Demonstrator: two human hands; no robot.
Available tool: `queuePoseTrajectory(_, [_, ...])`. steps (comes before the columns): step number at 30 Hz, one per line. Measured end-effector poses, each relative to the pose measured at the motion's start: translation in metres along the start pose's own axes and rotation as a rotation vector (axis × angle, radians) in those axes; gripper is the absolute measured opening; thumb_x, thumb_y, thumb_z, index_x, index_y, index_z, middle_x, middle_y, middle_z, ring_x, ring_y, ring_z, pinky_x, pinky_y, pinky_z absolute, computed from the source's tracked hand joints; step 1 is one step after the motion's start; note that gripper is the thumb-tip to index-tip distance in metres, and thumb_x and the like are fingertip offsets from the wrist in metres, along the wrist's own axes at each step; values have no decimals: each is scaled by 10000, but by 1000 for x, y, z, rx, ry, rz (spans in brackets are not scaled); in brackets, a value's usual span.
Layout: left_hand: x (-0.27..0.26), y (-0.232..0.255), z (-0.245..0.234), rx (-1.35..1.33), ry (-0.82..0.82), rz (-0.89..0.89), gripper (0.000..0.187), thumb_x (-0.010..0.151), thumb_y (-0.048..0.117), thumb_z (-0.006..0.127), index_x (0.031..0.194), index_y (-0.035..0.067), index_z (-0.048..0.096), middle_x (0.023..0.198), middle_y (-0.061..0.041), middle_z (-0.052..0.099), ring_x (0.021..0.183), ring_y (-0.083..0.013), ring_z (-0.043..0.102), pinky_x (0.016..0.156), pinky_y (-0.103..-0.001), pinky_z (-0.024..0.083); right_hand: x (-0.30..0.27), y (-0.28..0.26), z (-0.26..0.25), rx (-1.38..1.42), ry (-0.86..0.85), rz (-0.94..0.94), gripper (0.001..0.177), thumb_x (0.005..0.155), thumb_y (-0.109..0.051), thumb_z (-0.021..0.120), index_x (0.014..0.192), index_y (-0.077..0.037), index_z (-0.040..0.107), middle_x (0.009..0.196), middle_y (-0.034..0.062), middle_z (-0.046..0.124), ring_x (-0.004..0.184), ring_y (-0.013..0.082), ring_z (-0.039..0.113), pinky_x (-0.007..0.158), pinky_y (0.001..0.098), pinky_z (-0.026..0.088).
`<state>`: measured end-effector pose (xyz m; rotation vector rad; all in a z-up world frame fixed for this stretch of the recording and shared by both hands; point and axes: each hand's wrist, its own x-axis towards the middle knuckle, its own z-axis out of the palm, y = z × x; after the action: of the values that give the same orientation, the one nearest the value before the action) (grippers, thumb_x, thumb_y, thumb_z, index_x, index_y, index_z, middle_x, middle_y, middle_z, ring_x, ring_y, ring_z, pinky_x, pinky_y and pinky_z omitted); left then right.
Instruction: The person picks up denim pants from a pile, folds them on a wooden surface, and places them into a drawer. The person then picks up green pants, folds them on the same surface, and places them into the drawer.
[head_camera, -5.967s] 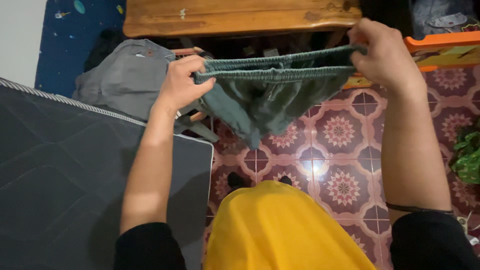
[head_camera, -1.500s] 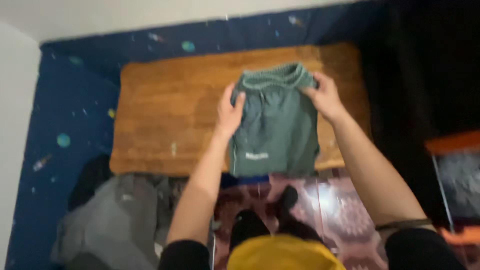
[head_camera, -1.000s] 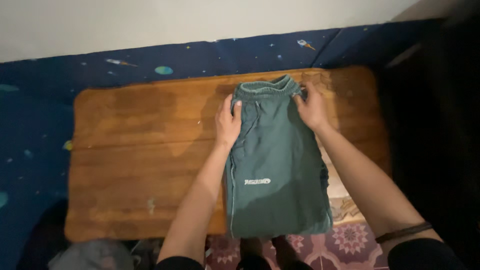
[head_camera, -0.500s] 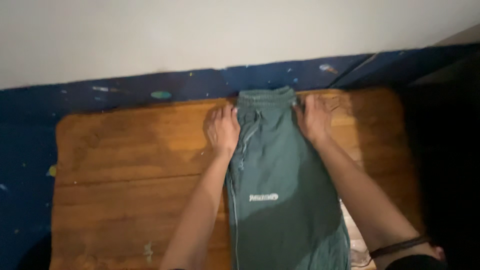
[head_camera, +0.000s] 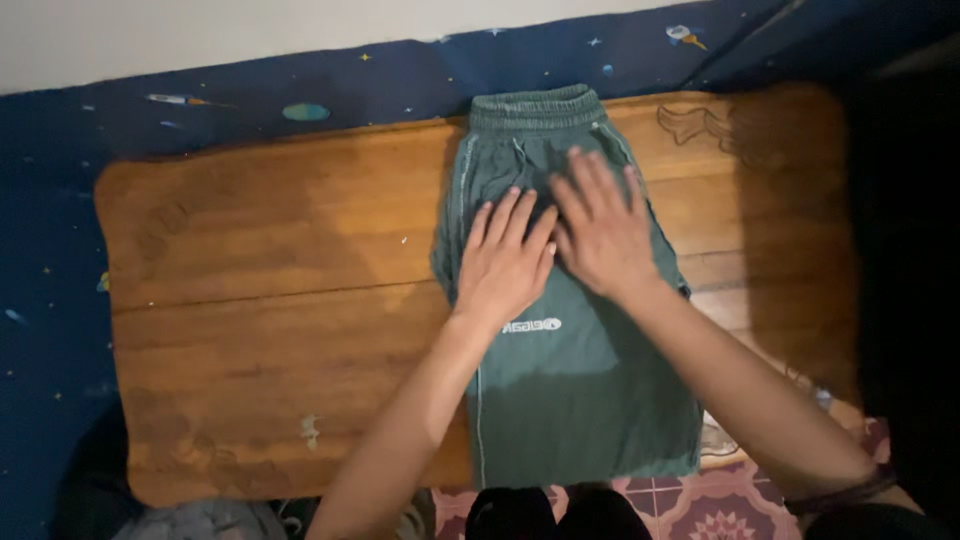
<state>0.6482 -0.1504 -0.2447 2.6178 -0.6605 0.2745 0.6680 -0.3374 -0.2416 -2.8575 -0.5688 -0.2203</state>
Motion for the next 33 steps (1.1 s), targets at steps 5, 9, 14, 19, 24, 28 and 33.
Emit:
queuePoseTrajectory(5, [-2,-36,14,209,-84,-87,514,1028,339,515,1492,118,531,1564,-63,497,1542,-280,250,1244,-563,175,-7,30,4,-36,-152,152,651,1011,-454,462,1573,-128,411,1674,106,290,1534,285,262,1194,642,127])
queuePoseTrajectory(9, [3,-46,23,344,-157,-92,519,1069,350,491,1533,120,518,1570,-6,472,1574,-271,194,1266,-564,139,-7,48,10,20,-133,198,629,1055,-394,413,1622,-120,391,1706,77,278,1574,247,232,1244,626,120])
queuePoseTrajectory(14, [-5,-21,8,526,-106,9,498,1000,294,548,1485,184,541,1608,-42,444,1556,-258,231,1254,-567,144,-18,36,9,-131,-34,82,623,1045,-331,515,1607,-78,421,1711,152,320,1584,292,270,1238,622,143])
queuePoseTrajectory(19, [-63,56,-13,163,-289,-19,585,900,336,600,1453,152,555,1607,-118,402,1520,-302,296,1248,-544,203,-86,-24,-13,-2,-81,50,599,996,-341,556,1544,-118,460,1660,163,374,1555,295,315,1251,593,188])
queuePoseTrajectory(24, [-108,63,-8,41,-196,-133,469,991,301,554,1455,237,564,1595,-105,376,1483,-338,303,1197,-525,254,-126,-16,-17,37,-132,34,629,983,-441,536,1550,-179,460,1638,118,366,1512,297,324,1208,591,220])
queuePoseTrajectory(28, [-122,52,2,95,-111,-186,489,1036,265,519,1513,159,531,1644,-137,354,1511,-298,317,1227,-477,275,-128,20,-12,-27,-133,133,629,1018,-448,512,1574,-158,448,1662,98,330,1514,282,311,1188,614,208])
queuePoseTrajectory(33, [-158,74,-13,217,-34,-212,418,968,200,590,1380,131,607,1564,-113,461,1438,-287,438,1197,-488,340,-152,16,-26,25,32,96,533,1020,-302,611,1513,-121,520,1654,164,361,1523,348,343,1216,582,271])
